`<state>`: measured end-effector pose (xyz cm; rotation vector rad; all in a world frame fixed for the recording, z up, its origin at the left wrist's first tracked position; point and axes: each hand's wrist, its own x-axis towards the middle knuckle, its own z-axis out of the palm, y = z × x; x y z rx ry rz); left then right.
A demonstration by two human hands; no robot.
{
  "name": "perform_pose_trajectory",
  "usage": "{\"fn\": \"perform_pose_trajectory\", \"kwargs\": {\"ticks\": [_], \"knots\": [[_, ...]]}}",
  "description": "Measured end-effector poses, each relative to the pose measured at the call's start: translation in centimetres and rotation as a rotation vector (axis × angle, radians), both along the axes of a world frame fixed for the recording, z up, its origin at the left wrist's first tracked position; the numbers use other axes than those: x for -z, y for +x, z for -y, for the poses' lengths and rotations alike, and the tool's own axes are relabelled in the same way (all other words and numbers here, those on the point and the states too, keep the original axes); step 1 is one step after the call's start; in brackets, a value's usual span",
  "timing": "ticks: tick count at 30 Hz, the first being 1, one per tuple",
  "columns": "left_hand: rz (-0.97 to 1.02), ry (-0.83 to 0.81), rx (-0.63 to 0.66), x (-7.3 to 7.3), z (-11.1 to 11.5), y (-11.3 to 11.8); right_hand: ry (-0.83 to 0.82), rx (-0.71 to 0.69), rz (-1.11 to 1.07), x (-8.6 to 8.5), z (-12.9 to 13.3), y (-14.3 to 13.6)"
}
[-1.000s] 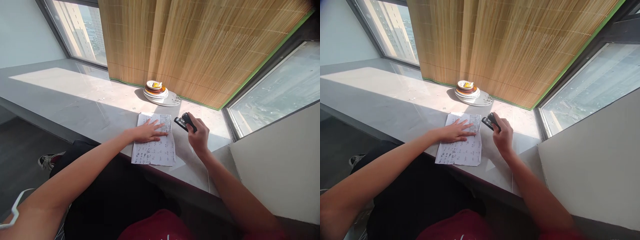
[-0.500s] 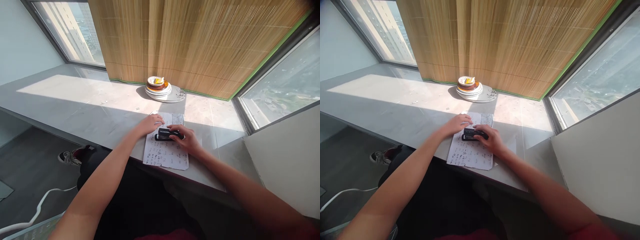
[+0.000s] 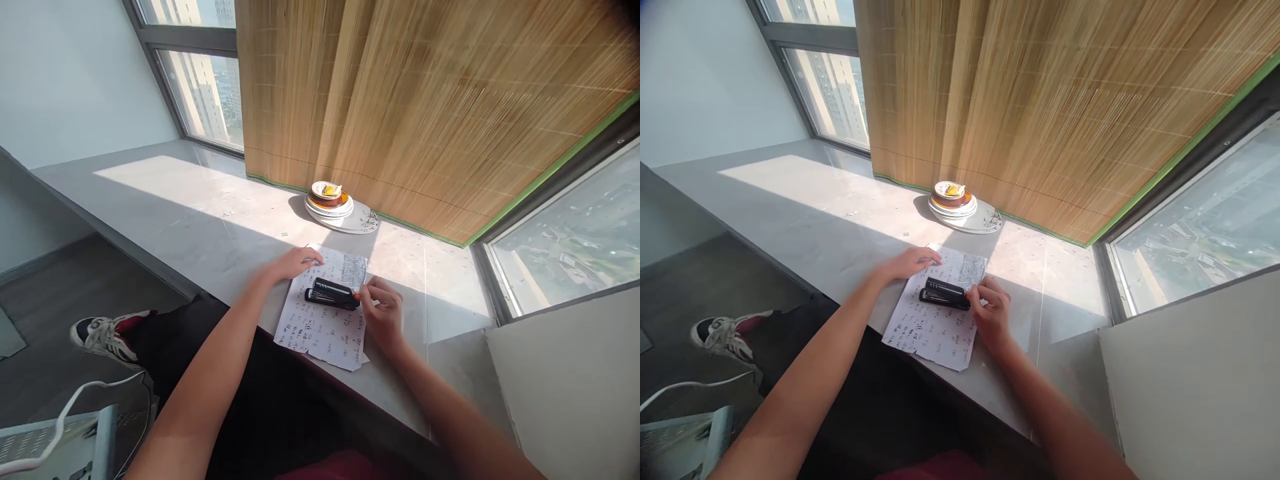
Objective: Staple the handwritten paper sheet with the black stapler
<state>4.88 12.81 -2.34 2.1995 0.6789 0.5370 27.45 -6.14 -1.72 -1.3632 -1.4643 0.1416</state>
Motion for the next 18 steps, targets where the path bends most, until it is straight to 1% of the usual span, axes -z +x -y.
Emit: {"fn": "perform_pose_trajectory", "kwargs": {"ticks": [3, 6, 8, 11, 14, 16, 18], "knots": [[0.025, -0.066, -0.045, -0.1, 0.1, -0.5, -0.011, 0.047, -0.005, 0.1, -0.3, 0.1], [0.026, -0.107, -0.111, -0.1, 0.9, -1.0, 0.014, 0.031, 0.020, 0.2, -0.3, 0.3], [0.033, -0.095, -0.146, 0.1, 1.6, -1.0, 0.049, 0.000, 0.077, 0.4, -0.4, 0.4], [0.075, -0.014, -0.168, 0.7, 2.3, -0.6, 0.114, -0.056, 0.231, 0.5, -0.7, 0.6], [0.124, -0.004, -0.209, 1.2, 2.2, -0.4, 0.127, -0.138, 0.327, 0.5, -1.0, 0.9], [0.164, -0.055, -0.270, 1.3, 1.7, -0.4, 0.109, -0.171, 0.324, 0.3, -1.1, 1.2], [0.187, -0.090, -0.303, 1.3, 1.3, -0.5, 0.095, -0.172, 0.292, 0.0, -1.2, 1.4]]}}
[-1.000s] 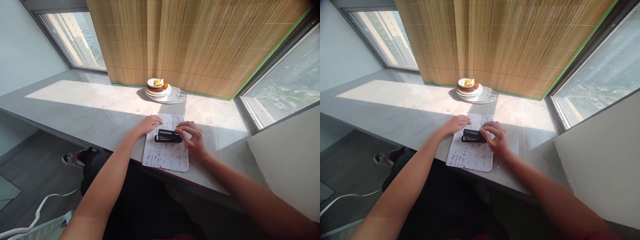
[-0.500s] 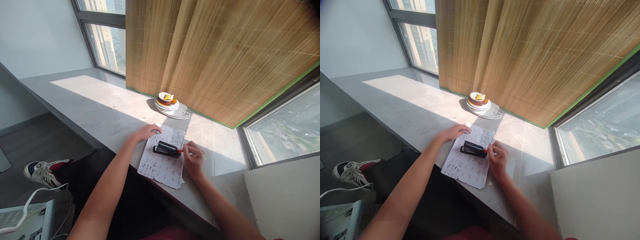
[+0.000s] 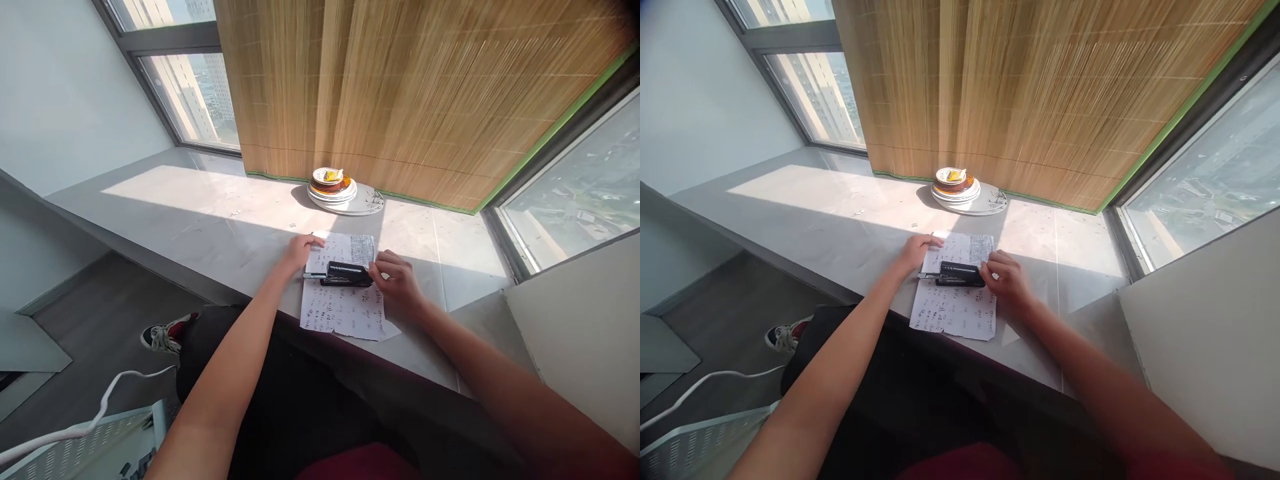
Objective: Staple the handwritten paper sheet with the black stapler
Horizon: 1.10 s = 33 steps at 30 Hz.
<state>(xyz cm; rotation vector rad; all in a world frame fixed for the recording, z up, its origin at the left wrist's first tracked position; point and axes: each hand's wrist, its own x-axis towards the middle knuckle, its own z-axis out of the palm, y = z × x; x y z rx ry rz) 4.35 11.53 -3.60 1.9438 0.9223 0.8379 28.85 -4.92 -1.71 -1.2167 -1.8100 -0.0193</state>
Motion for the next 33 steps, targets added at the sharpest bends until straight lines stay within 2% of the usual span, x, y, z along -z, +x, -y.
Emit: {"fn": "perform_pose_trajectory", "kwargs": {"ticks": [4, 8, 10, 13, 15, 17, 19, 22, 24, 28, 31, 33], "knots": [[-0.019, -0.029, 0.015, 0.2, -0.1, 0.2, -0.031, -0.002, -0.035, -0.1, -0.3, 0.0], [-0.019, -0.091, -0.042, 0.0, 0.2, 0.7, -0.222, -0.162, 0.026, 1.1, -0.5, -0.8], [-0.019, -0.114, -0.053, -0.5, 0.2, 0.7, -0.261, -0.198, 0.042, 1.8, -0.6, -1.2], [-0.033, -0.108, -0.057, -1.6, 0.2, 0.6, -0.208, -0.174, 0.028, 2.1, -0.6, -1.5], [0.071, -0.115, -0.088, -2.2, 0.6, 0.7, -0.109, -0.129, 0.006, 1.9, -0.5, -1.5], [0.327, -0.209, -0.088, -2.7, 1.4, 1.1, 0.031, -0.059, -0.012, 1.6, -0.2, -1.3], [0.585, -0.438, -0.002, -3.0, 2.4, 1.6, 0.158, 0.004, 0.007, 1.2, 0.1, -1.0], [0.625, -0.804, 0.124, -3.2, 3.6, 2.2, 0.244, 0.016, 0.109, 0.8, 0.6, -0.6], [0.591, -0.934, 0.153, -3.2, 3.9, 2.4, 0.224, -0.019, 0.183, 0.6, 0.9, -0.4], [0.622, -0.996, 0.160, -3.1, 4.1, 2.8, 0.140, -0.037, 0.299, 0.3, 1.2, -0.5], [0.668, -0.999, 0.056, -3.2, 4.1, 3.0, 0.141, 0.034, 0.278, 0.1, 1.2, -0.7], [0.729, -1.017, -0.056, -3.4, 3.9, 2.8, 0.173, 0.110, 0.160, 0.0, 1.1, -1.0]]}}
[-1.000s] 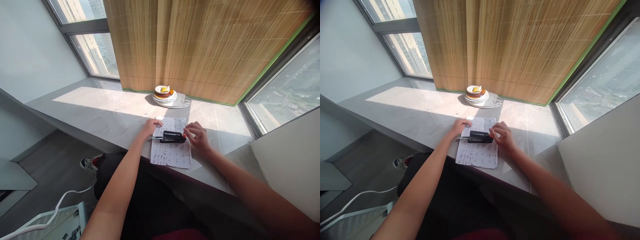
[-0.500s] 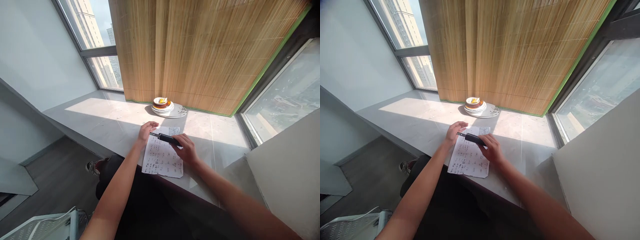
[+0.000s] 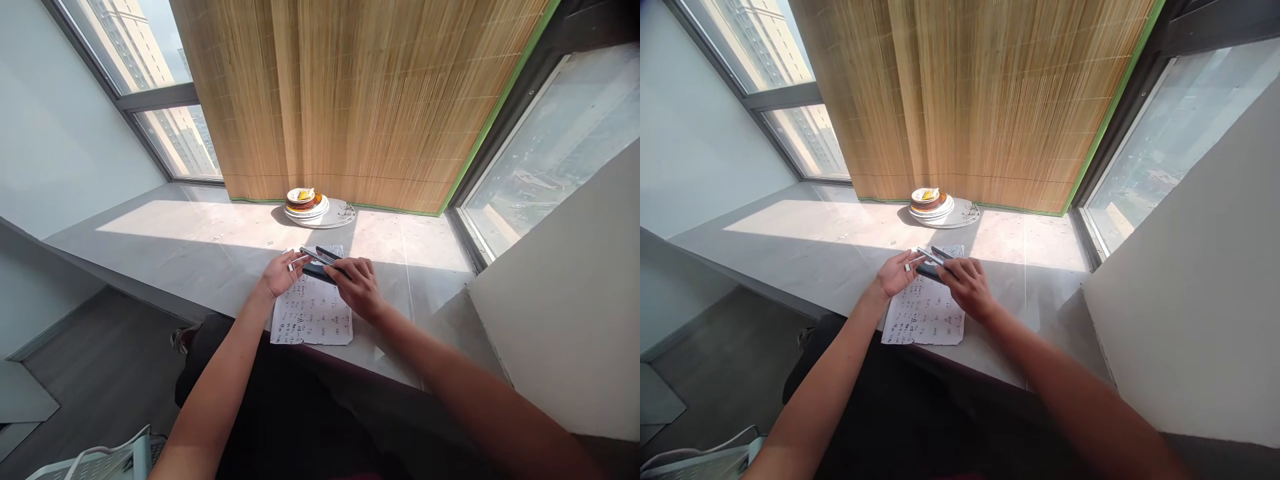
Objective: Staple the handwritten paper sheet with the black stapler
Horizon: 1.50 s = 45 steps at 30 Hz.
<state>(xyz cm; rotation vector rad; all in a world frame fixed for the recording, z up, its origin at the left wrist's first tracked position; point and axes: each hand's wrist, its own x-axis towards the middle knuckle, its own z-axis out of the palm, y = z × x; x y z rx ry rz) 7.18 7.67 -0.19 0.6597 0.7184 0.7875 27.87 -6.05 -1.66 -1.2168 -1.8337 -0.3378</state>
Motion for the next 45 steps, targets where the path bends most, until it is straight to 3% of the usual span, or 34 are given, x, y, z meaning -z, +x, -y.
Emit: {"fn": "perform_pose_trajectory", "kwargs": {"ticks": [3, 6, 9, 12, 17, 22, 25, 30, 38, 45], "knots": [[0.073, -0.061, -0.200, -0.4, -0.6, -0.7, -0.015, 0.039, -0.320, -0.3, -0.2, -0.6], [0.209, -0.017, -0.277, -0.9, -0.9, -1.6, -0.206, -0.118, -0.492, -0.2, -0.5, -1.2], [0.304, 0.074, -0.147, -1.3, -0.3, -1.7, -0.371, -0.268, -0.443, 0.4, -0.8, -1.5], [0.280, 0.218, -0.015, -1.5, 0.5, -1.0, -0.442, -0.293, -0.351, 0.9, -1.1, -1.7], [0.012, 0.488, 0.088, -1.5, 1.0, 0.0, -0.373, -0.265, -0.177, 0.7, -0.9, -1.9], [-0.044, 0.633, 0.198, -1.4, 1.0, -0.4, -0.281, -0.215, 0.032, 0.4, -0.6, -2.0], [-0.081, 0.660, 0.285, -1.3, 1.1, -0.7, -0.264, -0.154, 0.077, 0.2, -0.5, -2.0], [-0.226, 0.655, 0.424, -0.7, 1.3, -0.6, -0.287, -0.251, 0.128, 0.1, -0.5, -2.1], [-0.163, 0.557, 0.439, -1.1, 1.6, -0.9, -0.301, -0.204, 0.141, 0.4, -0.6, -2.1], [-0.146, 0.681, 0.423, -0.9, 1.7, -0.3, -0.333, -0.198, 0.099, 0.8, -0.8, -1.9]]}}
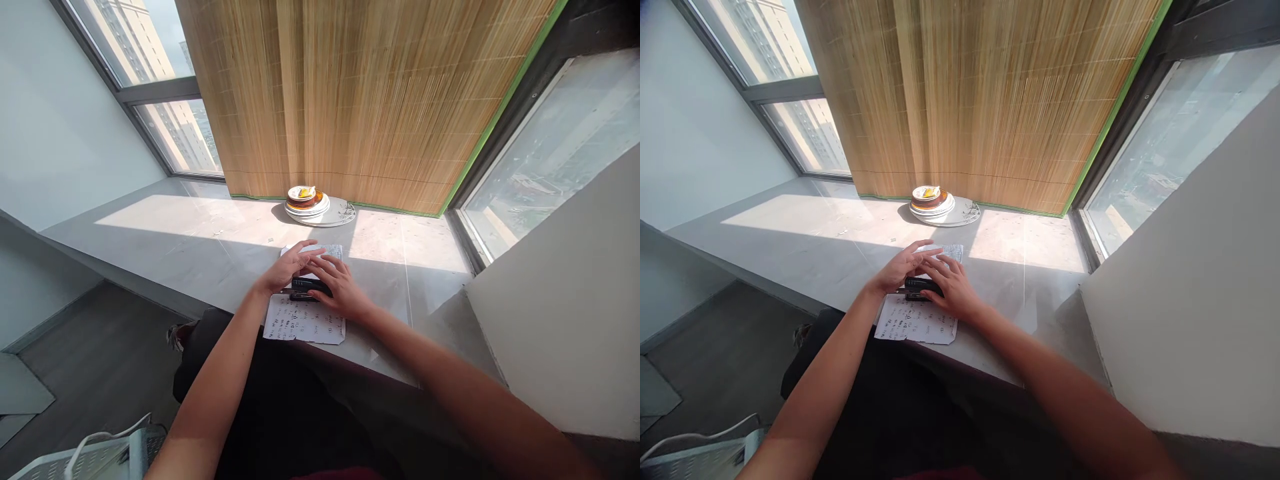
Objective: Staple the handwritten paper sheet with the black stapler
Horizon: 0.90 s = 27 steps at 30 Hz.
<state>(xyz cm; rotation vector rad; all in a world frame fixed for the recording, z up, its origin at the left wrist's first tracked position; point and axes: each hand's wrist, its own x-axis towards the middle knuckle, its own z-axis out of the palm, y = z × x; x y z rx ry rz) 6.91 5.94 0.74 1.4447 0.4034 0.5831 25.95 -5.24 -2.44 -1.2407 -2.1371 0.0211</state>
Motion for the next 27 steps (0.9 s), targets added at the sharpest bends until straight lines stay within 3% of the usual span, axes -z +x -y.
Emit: {"fn": "perform_pose_trajectory", "kwargs": {"ticks": [2, 5, 7, 9, 12, 15, 20, 27], "knots": [[0.011, 0.161, -0.112, 0.2, -0.8, -0.1, -0.014, -0.030, -0.065, 0.0, -0.2, 0.4], [-0.069, 0.561, -0.492, 0.6, -3.3, -1.1, -0.054, -0.044, -0.179, -0.2, -0.9, 1.8], [-0.280, 0.816, -0.735, 1.1, -5.6, -2.0, -0.091, 0.023, -0.237, -0.1, -1.6, 3.4], [-0.529, 0.943, -0.784, 1.9, -7.9, -2.9, -0.114, 0.160, -0.291, 0.2, -2.3, 5.3], [-0.830, 0.953, -0.700, 3.1, -10.5, -3.6, -0.154, 0.459, -0.330, 1.2, -3.3, 8.2], [-0.906, 0.911, -0.683, 4.0, -11.5, -4.0, -0.244, 0.669, -0.233, 1.9, -3.5, 9.8], [-0.905, 0.879, -0.758, 4.3, -11.5, -5.3, -0.344, 0.597, 0.018, 1.2, -3.2, 9.1], [-0.749, 0.777, -0.897, 4.0, -11.1, -5.7, -0.289, 0.612, -0.114, 0.7, -3.1, 8.9]]}}
